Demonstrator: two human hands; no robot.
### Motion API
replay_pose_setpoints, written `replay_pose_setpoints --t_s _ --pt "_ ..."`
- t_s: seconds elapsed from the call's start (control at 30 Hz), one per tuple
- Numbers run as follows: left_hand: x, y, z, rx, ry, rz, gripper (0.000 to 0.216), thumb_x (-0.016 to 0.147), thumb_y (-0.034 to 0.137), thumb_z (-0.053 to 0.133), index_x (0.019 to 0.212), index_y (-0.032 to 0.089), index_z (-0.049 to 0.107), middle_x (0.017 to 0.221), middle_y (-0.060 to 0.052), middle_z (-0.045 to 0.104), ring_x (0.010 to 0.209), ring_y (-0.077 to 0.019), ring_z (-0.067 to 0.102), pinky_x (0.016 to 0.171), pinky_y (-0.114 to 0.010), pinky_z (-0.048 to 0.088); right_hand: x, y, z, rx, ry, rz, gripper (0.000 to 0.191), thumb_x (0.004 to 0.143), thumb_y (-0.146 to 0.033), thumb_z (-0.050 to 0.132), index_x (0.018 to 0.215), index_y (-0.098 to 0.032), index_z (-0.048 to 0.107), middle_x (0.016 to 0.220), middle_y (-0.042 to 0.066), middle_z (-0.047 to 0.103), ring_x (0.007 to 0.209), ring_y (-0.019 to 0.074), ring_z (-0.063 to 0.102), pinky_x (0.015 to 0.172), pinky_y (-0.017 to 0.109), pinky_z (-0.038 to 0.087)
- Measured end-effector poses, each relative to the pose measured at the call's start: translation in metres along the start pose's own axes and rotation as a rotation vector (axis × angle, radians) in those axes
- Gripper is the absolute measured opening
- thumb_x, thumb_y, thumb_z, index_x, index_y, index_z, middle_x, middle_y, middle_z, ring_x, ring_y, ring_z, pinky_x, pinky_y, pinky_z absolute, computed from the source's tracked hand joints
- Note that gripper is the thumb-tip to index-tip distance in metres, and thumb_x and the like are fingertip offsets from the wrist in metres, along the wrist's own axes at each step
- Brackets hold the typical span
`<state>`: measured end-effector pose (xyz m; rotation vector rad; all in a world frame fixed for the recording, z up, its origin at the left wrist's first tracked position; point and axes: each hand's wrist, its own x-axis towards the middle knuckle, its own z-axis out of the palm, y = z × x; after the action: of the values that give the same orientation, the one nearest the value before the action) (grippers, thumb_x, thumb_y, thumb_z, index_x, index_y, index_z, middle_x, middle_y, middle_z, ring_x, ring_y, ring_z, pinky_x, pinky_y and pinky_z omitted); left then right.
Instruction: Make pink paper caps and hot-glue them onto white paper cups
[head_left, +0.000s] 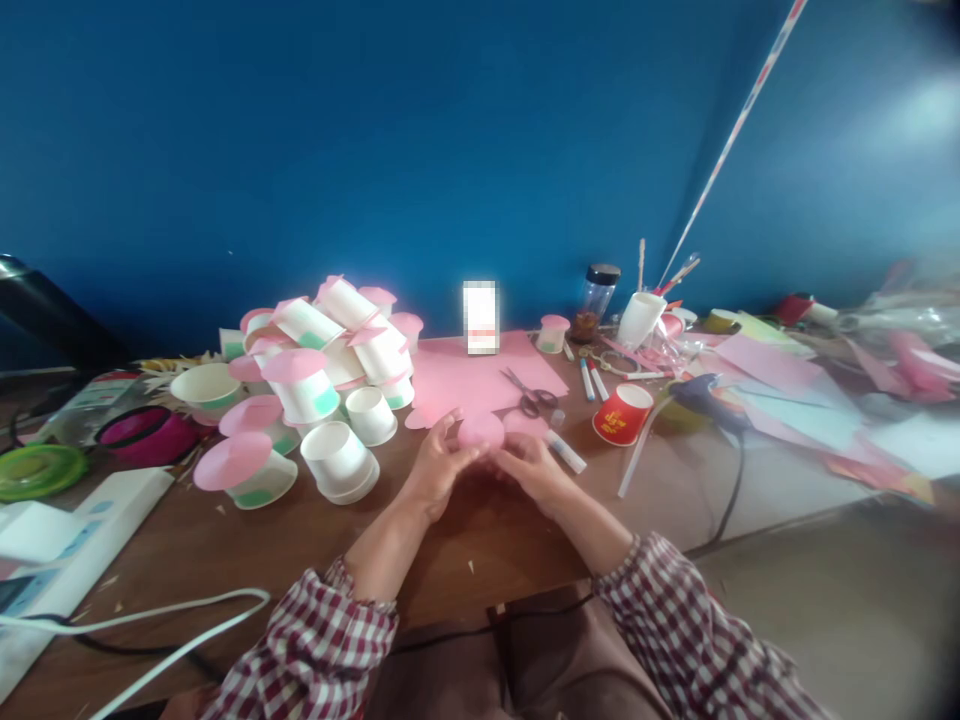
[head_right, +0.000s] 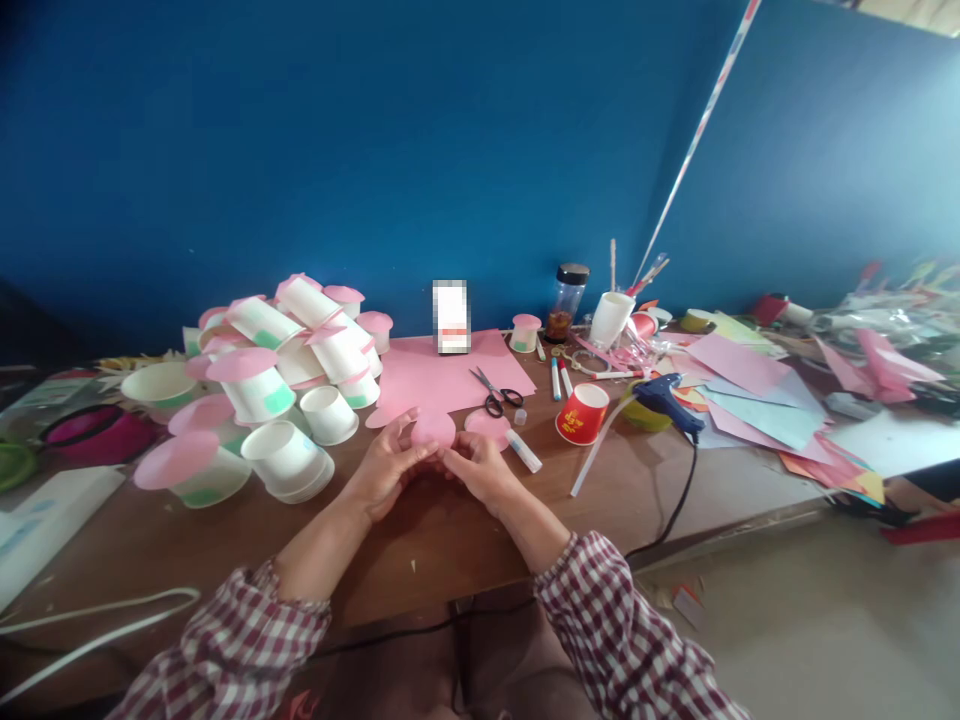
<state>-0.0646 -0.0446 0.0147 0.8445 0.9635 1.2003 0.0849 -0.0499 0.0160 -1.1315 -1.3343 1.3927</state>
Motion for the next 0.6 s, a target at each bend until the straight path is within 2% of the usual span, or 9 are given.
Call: replay_pose_setpoints --t_s 0.13,0.27,0.4,0.6 --pt "-0.002 0.004 0.002 -0.029 -0.005 -0.061 0.090 0.059 0.018 0.081 0.135 0.016 0.034 0.077 -0.002 0.065 0.066 -0.0141 0.065 0.068 -0.027 0.054 0.000 -0.002 -0.001 0.065 0.010 0.021 0.021 0.069 -0.038 0.065 0.067 -0.017 0.060 0.058 0.000 0.059 0.053 0.0117 0.050 0.047 0.023 0.035" --pt "-0.005 0.007 0.004 -0.031 -0.042 -0.109 0.092 0.058 0.020 0.082 0.136 0.017 0.033 0.088 -0.007 0.067 0.073 -0.0155 0.066 0.066 -0.025 0.054 0.000 -0.001 0.000 0.093 0.069 0.015 0.019 0.068 -0.034 0.065 0.066 -0.016 0.059 0.055 -0.002 0.055 0.049 0.0095 0.046 0.047 0.022 0.032" --pt "-0.004 0.004 0.003 -0.002 -0.056 -0.070 0.091 0.058 0.022 0.082 0.135 0.018 0.034 0.094 -0.008 0.068 0.076 -0.0157 0.065 0.069 -0.026 0.053 0.000 -0.003 0.000 0.129 0.065 0.010 0.021 0.066 -0.036 0.068 0.064 -0.017 0.059 0.054 -0.002 0.054 0.049 0.0101 0.045 0.047 0.023 0.032" --pt "0.001 -0.004 -0.003 0.071 -0.060 -0.027 0.093 0.056 0.023 0.083 0.135 0.018 0.034 0.087 -0.007 0.068 0.074 -0.0158 0.065 0.067 -0.026 0.051 0.000 -0.001 -0.001 0.169 0.072 0.006 0.021 0.066 -0.039 0.071 0.068 -0.021 0.061 0.060 0.000 0.056 0.053 0.0128 0.047 0.046 0.025 0.033"
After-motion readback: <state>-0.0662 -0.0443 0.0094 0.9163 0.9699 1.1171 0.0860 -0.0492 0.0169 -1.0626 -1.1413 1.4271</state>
